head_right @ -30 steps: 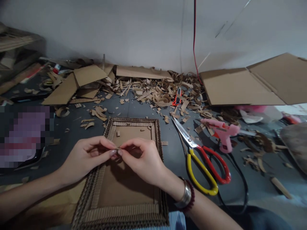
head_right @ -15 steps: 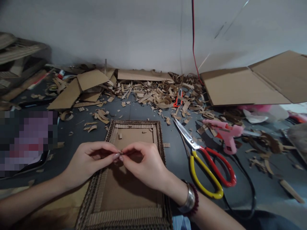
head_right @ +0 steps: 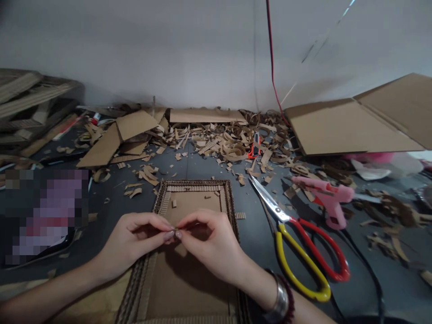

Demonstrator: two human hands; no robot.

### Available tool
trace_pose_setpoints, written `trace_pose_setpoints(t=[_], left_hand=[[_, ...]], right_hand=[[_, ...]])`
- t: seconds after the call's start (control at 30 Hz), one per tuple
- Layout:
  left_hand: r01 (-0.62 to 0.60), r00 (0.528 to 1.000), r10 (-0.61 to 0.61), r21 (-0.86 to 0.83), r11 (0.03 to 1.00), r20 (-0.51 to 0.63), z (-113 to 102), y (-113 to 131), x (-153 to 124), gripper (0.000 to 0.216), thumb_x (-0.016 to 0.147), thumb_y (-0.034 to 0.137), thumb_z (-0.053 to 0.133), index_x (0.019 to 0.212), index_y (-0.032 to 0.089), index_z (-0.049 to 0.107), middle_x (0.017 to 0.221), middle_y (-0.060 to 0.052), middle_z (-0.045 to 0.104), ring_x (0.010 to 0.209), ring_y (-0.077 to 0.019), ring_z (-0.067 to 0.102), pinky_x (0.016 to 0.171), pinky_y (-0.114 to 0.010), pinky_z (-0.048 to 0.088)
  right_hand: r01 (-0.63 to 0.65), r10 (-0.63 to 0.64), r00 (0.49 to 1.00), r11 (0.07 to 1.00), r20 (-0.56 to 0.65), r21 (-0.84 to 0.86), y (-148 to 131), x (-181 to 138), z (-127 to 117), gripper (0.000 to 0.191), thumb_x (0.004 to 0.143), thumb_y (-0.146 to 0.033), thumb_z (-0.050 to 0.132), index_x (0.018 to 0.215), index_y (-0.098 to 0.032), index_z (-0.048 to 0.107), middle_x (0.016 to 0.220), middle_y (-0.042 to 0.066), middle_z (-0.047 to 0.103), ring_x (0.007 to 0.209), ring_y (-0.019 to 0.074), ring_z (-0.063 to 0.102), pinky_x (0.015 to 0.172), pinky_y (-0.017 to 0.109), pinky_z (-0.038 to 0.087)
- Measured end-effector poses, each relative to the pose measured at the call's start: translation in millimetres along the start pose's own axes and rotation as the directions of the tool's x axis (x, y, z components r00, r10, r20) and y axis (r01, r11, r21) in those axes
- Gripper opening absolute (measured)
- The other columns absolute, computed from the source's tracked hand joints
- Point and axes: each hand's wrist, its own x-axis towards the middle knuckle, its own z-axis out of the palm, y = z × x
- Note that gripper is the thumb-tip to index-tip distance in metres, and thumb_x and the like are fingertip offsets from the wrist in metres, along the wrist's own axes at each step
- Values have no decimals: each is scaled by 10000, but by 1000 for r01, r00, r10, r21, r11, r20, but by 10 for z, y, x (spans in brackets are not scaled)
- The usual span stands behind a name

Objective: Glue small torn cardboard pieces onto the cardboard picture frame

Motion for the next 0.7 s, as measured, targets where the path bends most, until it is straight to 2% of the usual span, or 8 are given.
trace_pose_setpoints(t=[0.33, 0.53, 0.7], left_hand=[[-16, 1000, 16, -16, 1000, -18, -14, 1, -4, 77, 611, 71, 673, 610, 148, 663, 610, 2, 689, 563, -92, 625, 564, -148, 503], [20, 999, -17, -108, 994, 27, -14, 7, 11, 116, 612, 40, 654, 616, 154, 674, 603, 13, 682, 544, -80, 623, 552, -140, 501], [12, 999, -6, -144, 989, 41, -26, -16, 7, 147, 623, 15, 639, 625, 158, 672, 640, 17, 683, 571, -77, 625, 581, -147, 507]], right_hand=[[163, -164, 986, 953, 17, -255, -41, -12, -1, 86, 741, -126, 571, 729, -163, 648, 678, 35, 658, 625, 127, 602, 576, 230, 470], [223, -224, 974, 939, 27, -260, -49, -21, 4, 89, 739, -98, 560, 724, -148, 632, 671, 41, 661, 614, 125, 607, 573, 225, 473], [378, -356, 926, 878, 127, -294, -47, -41, -12, 134, 763, -53, 505, 754, -131, 613, 735, 64, 634, 680, 119, 594, 618, 213, 477]])
